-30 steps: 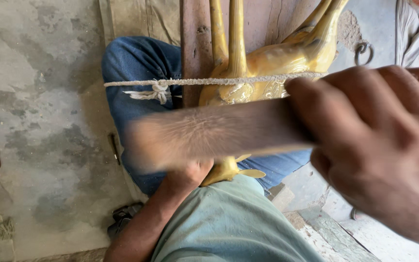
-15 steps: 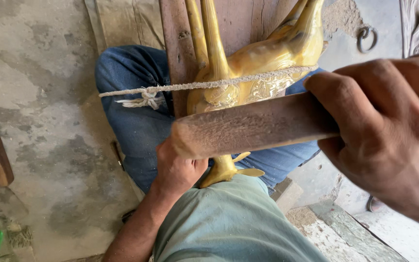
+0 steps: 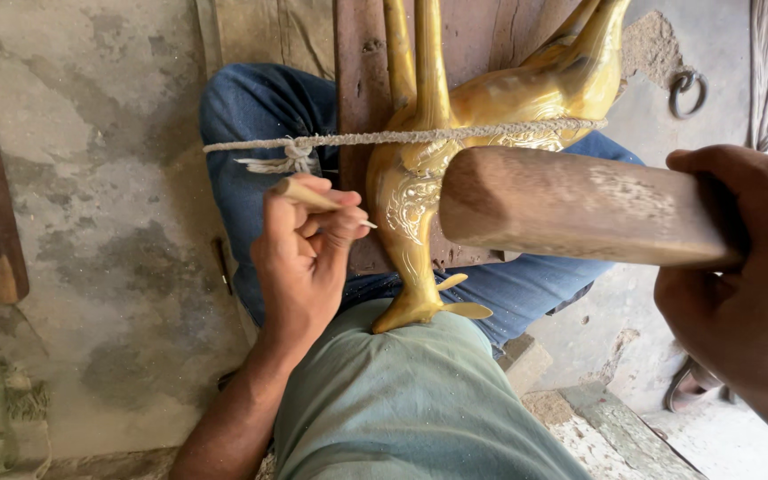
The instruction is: The person sits on the floor with a brass deer statue resting on a wooden board on their lap and decorates its surface by hammering a small chisel with a wooden mallet, working pattern details into the metal and repositioning the chisel between strikes.
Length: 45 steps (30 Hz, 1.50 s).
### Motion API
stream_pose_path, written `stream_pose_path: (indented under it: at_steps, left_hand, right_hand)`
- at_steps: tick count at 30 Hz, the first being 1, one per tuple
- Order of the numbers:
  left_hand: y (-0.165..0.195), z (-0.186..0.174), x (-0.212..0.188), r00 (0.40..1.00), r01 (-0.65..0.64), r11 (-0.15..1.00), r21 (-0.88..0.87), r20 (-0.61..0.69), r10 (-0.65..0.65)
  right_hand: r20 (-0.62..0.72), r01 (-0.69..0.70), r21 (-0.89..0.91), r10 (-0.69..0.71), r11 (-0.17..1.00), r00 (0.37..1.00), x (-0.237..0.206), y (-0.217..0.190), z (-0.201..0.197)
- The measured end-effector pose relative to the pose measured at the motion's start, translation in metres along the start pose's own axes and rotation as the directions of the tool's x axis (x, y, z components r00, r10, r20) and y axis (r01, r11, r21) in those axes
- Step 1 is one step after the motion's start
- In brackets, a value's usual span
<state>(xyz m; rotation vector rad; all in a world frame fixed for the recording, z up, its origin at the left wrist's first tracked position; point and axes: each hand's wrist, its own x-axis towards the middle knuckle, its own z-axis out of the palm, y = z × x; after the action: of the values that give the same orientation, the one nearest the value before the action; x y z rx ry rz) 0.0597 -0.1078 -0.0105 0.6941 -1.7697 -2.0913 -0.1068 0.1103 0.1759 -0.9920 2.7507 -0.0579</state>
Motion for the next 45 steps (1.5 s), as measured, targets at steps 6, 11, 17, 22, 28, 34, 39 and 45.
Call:
stream_pose_path:
  at_steps: [6,11,17,22,28,34,39,45]
  left_hand:
    - [-0.008,0.008,-0.002,0.990,-0.134,0.984,0.120,0.059,0.128]
    - [-0.017,0.003,0.004,0.969,-0.241,0.951,0.194,0.108,0.224]
    - [-0.013,0.001,0.010,0.958,-0.268,0.917,0.296,0.178,0.223]
    - [-0.004,-0.001,0.019,0.925,-0.366,0.866,0.341,0.236,0.298]
    - [0.001,-0.007,0.037,0.845,-0.446,0.840,0.311,0.457,0.279]
    - [0.004,-0.010,0.044,0.780,-0.493,0.825,0.276,0.560,0.279]
    - [0.008,-0.009,0.031,0.879,-0.405,0.843,0.353,0.406,0.251]
    - [-0.006,-0.006,0.012,0.918,-0.391,0.866,0.310,0.194,0.345]
  right_hand:
    - [-0.011,0.009,0.039,-0.009,0.999,1.000,-0.001,-0.010,0.002]
    - [-0.077,0.241,-0.179,-0.258,0.954,0.963,0.024,-0.030,0.005]
    - [-0.026,0.300,-0.120,-0.305,0.946,0.952,0.056,-0.058,0.003]
    - [0.066,0.344,-0.289,-0.340,0.893,0.938,0.063,-0.051,0.005]
    - [0.050,0.239,-0.187,-0.234,0.953,0.971,0.043,-0.022,0.012]
    - [-0.002,0.241,-0.281,-0.252,0.929,0.968,0.037,-0.017,0.029]
    - [-0.004,0.190,-0.315,-0.202,0.930,0.979,0.045,-0.020,0.020]
    - [-0.027,0.285,-0.310,-0.309,0.907,0.951,0.057,-0.051,0.007]
